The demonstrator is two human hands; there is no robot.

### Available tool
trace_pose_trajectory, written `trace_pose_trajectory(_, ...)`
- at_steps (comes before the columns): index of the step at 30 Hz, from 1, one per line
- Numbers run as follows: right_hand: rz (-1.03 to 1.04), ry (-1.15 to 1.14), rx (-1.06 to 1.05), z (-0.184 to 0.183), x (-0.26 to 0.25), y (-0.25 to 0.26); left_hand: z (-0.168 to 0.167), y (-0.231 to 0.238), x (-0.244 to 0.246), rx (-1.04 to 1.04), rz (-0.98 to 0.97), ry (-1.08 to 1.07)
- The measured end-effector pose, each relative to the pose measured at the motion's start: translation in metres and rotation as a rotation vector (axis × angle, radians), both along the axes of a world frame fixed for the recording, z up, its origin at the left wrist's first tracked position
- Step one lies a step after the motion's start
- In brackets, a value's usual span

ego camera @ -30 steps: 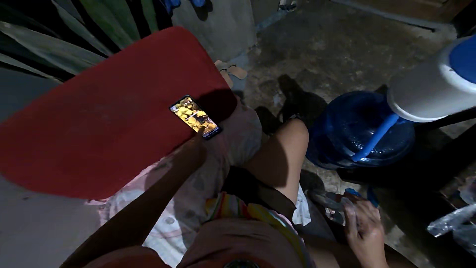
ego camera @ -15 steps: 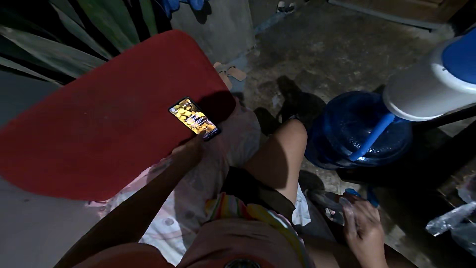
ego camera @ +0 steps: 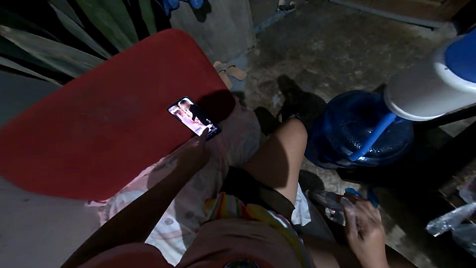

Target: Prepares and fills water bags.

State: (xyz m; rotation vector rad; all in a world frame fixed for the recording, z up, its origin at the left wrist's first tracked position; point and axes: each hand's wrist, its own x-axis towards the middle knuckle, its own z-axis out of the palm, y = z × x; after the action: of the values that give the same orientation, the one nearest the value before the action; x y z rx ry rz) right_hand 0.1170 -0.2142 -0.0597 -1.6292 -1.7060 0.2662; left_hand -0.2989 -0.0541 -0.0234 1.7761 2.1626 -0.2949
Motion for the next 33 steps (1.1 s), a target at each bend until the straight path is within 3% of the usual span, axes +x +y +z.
trace_pose_trajectory(10, 0.001, 0.0, -0.004, 0.002, -0.002, 0.0, 0.002, -0.003, 0.004, -0.084, 0.015, 0.056)
trace_pose_trajectory(14, 0.001, -0.008, -0.003, 0.003, -0.002, -0.001, 0.012, -0.007, 0.022, -0.151, -0.036, -0.034)
trace_pose_trajectory(19, -0.01, -0.007, 0.01, 0.005, -0.001, 0.0, 0.026, -0.025, 0.068, -0.049, -0.4, -0.388)
trace_pose_trajectory(23, -0.031, 0.038, 0.019, 0.01, 0.002, 0.0, 0.003, -0.045, 0.111, 0.505, -0.925, -0.723)
trace_pose_trajectory(25, -0.029, 0.093, 0.034, 0.015, 0.003, 0.001, -0.003, -0.045, 0.145, 0.567, -1.05, -0.962)
trace_pose_trajectory(28, -0.008, 0.196, 0.094, 0.024, 0.005, 0.003, 0.003, -0.049, 0.198, 0.28, -1.05, -1.189)
trace_pose_trajectory(31, 0.019, 0.261, 0.159, 0.047, 0.004, 0.006, 0.021, -0.045, 0.242, -0.152, -1.015, -1.168)
trace_pose_trajectory(33, 0.05, 0.259, 0.178, 0.067, 0.004, 0.006, 0.034, -0.039, 0.262, -0.281, -1.082, -1.192)
